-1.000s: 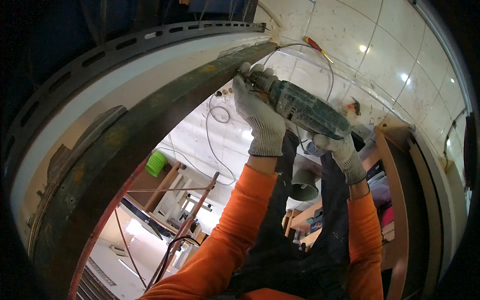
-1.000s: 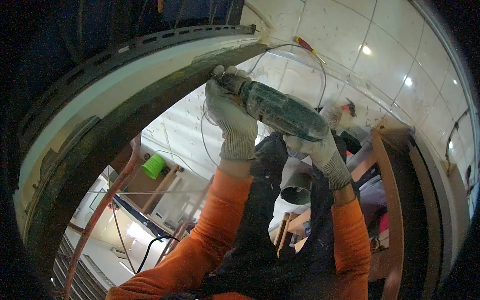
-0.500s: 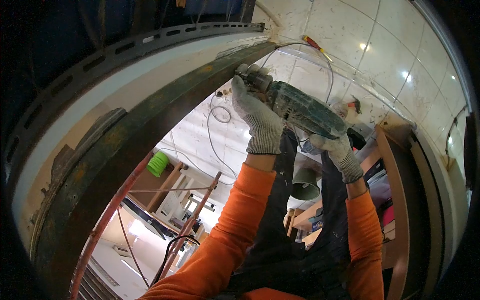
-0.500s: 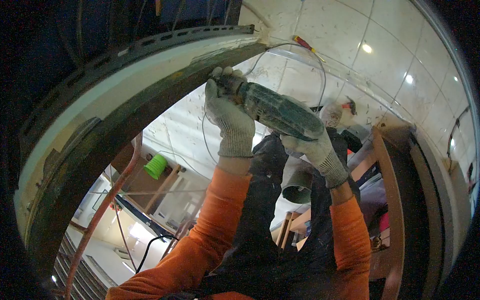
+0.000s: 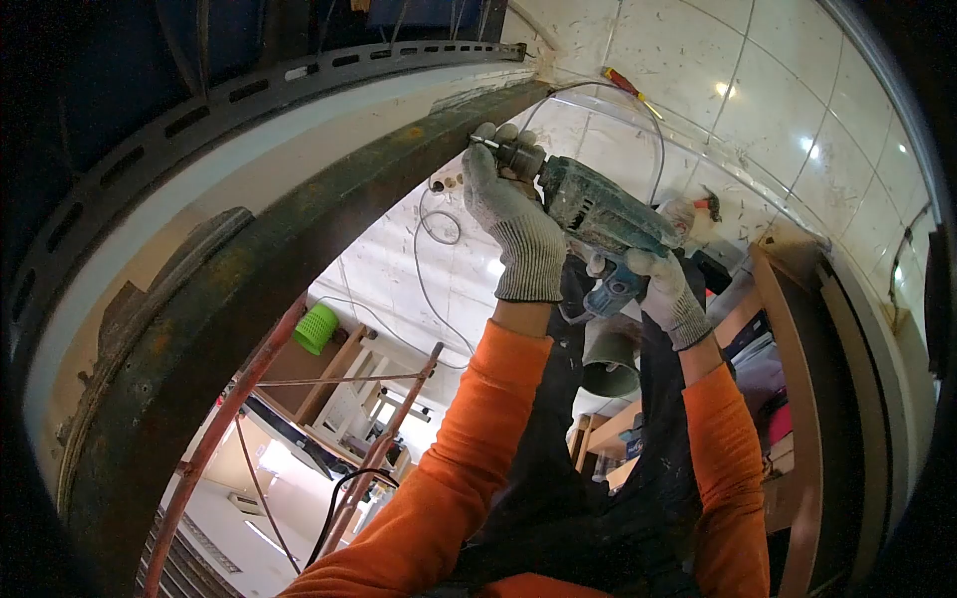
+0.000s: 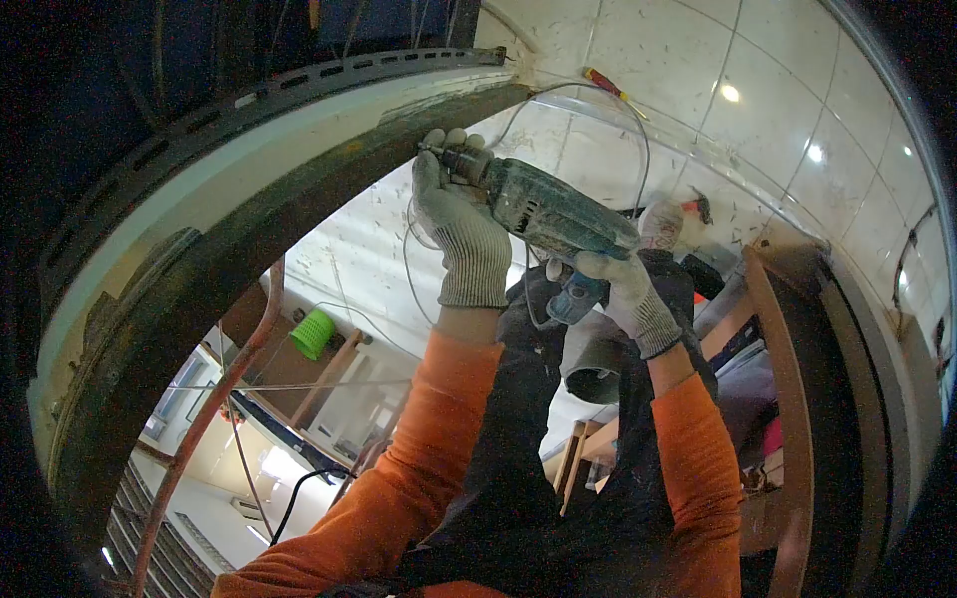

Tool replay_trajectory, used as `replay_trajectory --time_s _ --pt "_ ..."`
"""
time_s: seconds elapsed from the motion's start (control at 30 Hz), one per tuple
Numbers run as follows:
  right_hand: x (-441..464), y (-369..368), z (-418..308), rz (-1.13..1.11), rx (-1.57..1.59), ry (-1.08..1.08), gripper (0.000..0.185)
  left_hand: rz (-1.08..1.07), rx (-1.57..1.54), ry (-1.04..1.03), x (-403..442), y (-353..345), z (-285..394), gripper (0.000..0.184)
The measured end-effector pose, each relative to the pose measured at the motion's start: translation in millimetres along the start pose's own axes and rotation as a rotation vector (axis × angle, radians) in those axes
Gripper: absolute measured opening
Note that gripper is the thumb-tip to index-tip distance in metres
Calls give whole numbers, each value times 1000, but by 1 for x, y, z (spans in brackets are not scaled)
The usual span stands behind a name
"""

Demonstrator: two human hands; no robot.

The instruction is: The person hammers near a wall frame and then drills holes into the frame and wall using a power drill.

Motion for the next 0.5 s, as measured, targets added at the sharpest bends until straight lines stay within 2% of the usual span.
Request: replay_trajectory --time_s 0.13,0.23,0.33,0.5 --pt "-4 -5 16 71 155 11 56 -26 31 -6 -3 1 2 33" --pt "-16 4 36 113 120 -36 58 -7 44 37 -6 4 4 33" --pt "-20 -5 49 93 275 -65 59 -49 85 43 -8 5 8 33" --pt "-26 -23 56 108 354 -60 60 -78 160 47 -10 8 11 34"
Point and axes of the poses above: each hand's wrist, its own x-axis towards the middle knuckle, its own y-axis out of the back of the hand, z = x × y, the point moved 7 cm from there along x, towards the middle knuckle, and after that the axes turned 14 degrees about y, right-handed, at the moved point
